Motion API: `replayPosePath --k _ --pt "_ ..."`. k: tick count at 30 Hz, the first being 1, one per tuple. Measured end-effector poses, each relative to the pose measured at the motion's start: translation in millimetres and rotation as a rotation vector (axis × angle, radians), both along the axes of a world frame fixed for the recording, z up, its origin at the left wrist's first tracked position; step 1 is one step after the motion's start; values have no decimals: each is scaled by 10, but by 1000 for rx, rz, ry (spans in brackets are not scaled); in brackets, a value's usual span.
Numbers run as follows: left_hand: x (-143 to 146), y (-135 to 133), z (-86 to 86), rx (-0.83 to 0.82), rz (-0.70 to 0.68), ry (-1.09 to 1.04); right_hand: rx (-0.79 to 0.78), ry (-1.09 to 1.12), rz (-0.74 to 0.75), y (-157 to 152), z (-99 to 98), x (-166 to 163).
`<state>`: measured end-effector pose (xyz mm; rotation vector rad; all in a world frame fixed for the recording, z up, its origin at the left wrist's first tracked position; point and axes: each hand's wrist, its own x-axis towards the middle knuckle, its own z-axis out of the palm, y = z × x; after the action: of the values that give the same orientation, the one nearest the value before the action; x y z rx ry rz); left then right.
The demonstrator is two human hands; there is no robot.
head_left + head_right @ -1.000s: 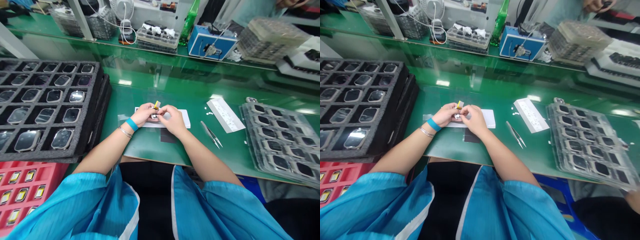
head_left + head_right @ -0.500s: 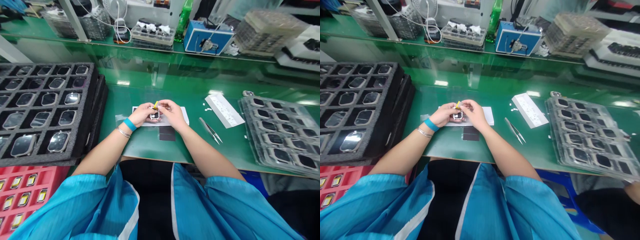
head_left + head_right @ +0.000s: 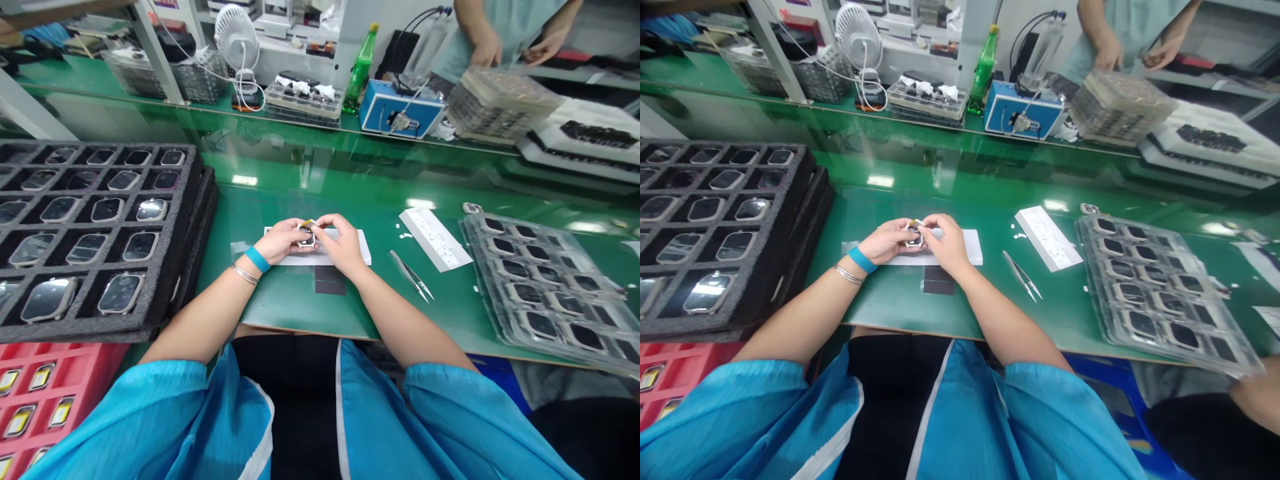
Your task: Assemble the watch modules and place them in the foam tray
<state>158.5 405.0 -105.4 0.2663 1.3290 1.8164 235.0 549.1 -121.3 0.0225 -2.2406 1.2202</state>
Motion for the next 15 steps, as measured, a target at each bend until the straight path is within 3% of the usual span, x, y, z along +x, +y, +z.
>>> replayPosePath --k 15 --pt "10 2 22 -122 15 87 249 38 32 -12 -14 -8"
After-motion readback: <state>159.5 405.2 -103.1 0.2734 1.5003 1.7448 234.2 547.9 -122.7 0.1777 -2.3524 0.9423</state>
